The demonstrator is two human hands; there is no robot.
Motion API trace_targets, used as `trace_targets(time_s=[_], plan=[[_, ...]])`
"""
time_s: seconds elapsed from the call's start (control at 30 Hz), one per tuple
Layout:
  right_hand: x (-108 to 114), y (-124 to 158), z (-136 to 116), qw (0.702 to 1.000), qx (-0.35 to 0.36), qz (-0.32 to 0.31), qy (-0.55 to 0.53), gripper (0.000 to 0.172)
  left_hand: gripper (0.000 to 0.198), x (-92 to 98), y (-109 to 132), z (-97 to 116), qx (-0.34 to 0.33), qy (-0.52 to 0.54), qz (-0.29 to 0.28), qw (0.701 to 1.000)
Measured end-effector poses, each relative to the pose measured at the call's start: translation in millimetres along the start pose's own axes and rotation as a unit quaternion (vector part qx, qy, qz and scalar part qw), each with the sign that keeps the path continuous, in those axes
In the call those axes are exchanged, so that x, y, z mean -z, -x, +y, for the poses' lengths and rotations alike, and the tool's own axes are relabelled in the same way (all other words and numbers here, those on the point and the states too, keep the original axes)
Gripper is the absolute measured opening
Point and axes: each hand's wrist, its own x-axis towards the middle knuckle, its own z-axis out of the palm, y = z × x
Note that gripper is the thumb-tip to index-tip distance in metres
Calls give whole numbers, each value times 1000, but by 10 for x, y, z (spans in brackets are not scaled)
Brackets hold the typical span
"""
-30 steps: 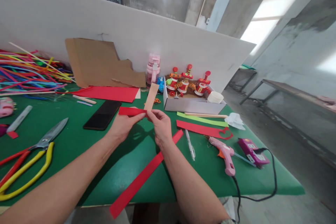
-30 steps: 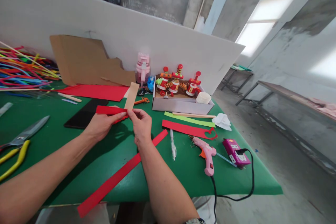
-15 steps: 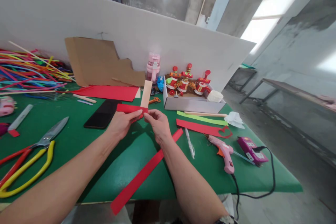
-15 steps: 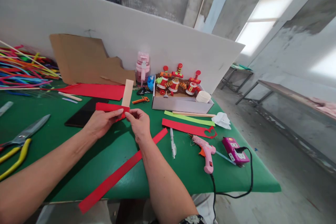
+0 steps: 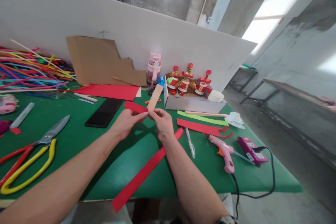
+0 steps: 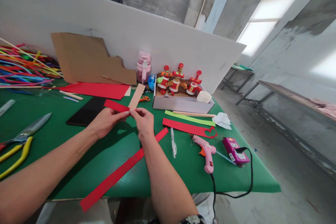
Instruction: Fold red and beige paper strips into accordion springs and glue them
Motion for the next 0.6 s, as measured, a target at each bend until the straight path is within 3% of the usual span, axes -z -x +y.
trace_targets(time_s=[0.2,0.43,0.6], plan=[[-5,3,-2,999,-44,-17,-19,25,30,6,1,9,-14,4,9,1000],[-13,-1,16,1000,1,-4,-8,20,27,-18,18,60,-2,21,-10,1000],[-39,16,38,998,-43,-32,-42,22,29,-14,8,58,-4,47,10,999]])
